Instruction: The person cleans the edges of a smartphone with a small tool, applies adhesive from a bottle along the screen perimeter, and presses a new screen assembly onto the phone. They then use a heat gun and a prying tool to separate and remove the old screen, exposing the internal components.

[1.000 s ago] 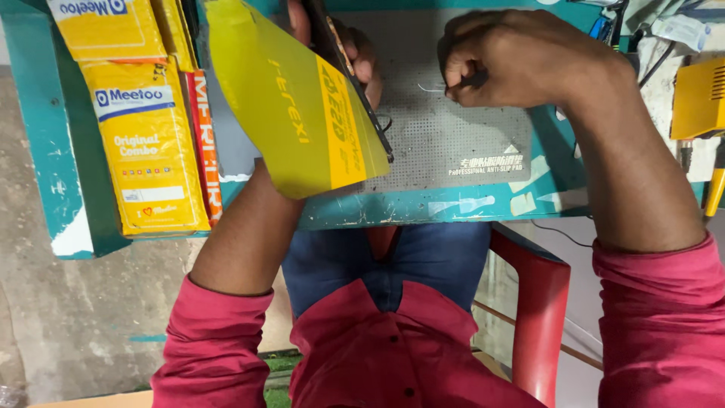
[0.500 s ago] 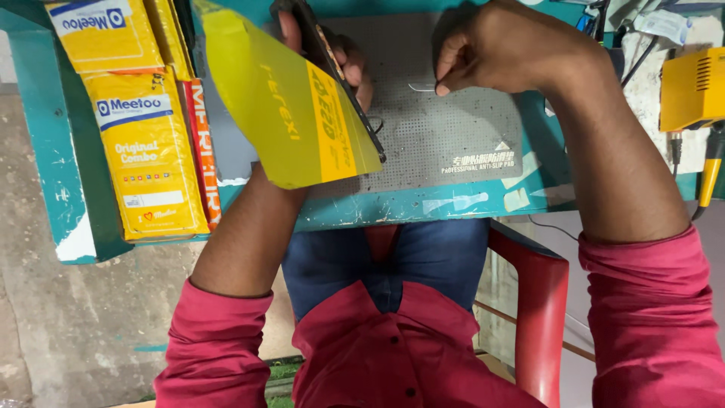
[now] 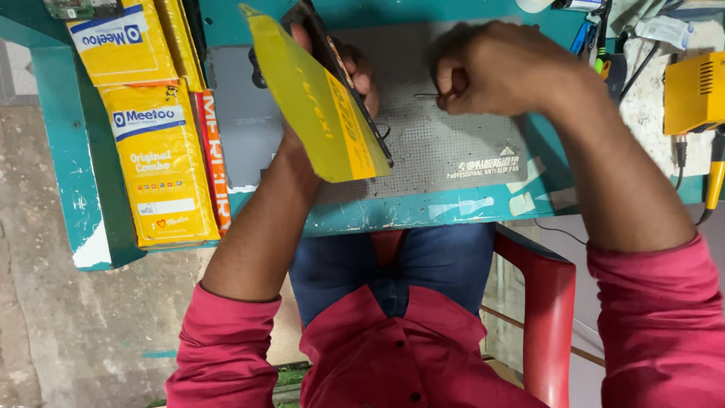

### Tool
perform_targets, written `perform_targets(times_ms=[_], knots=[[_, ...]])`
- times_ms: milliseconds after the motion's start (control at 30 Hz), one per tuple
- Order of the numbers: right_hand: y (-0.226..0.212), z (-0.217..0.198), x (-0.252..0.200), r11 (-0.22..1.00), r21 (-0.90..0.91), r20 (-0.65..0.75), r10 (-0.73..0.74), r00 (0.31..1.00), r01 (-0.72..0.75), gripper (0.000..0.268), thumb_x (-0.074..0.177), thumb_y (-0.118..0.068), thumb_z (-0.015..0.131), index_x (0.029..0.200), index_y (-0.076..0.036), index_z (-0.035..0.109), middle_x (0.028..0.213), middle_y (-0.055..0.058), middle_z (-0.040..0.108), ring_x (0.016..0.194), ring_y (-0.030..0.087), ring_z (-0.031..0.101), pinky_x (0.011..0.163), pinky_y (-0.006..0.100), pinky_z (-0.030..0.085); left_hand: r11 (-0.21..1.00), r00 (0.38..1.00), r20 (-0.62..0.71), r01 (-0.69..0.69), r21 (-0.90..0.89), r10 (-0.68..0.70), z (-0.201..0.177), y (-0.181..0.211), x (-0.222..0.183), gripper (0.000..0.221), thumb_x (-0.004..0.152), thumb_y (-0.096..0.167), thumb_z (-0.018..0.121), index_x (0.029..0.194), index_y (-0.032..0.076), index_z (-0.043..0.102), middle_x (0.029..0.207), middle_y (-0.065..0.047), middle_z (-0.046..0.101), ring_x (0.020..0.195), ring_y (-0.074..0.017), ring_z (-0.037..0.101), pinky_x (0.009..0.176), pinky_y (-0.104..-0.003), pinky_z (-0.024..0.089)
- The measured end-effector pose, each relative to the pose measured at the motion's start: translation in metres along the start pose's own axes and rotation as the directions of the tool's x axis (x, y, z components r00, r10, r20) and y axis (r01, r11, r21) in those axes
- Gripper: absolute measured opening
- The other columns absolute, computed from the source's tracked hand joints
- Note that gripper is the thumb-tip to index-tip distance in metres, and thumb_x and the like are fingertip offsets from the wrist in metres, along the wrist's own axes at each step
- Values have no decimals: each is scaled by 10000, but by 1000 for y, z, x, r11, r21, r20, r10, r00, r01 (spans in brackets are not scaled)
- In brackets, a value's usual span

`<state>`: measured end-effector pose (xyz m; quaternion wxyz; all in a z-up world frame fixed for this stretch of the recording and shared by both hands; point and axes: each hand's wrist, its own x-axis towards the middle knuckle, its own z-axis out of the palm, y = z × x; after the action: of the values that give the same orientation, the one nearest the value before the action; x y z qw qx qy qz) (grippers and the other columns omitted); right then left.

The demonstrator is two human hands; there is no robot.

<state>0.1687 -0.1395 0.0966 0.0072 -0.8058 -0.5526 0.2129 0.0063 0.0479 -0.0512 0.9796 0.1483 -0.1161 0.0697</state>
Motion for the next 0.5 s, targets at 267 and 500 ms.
perform_targets(times_ms=[267,500], knots=[[-4,42,-68,992,-77,-536,-122,835,96,155,894,-84,789,1041,-68,740,1008,89,749,818,262,717,696,382,575,1000,997,-70,-10,-4,10,6,0,-13,721,1139,626,339,1004,31,724,908,-150,703,740,-279,640,649,-372,494],[41,21,-181,991,122,-683,122,720,-52,128,969,120,759,1057,29,751,1038,142,721,940,225,713,705,275,573,978,988,-139,-32,205,61,13,11,-28,716,1162,605,322,990,21,698,907,-158,687,652,-274,564,568,-363,437]])
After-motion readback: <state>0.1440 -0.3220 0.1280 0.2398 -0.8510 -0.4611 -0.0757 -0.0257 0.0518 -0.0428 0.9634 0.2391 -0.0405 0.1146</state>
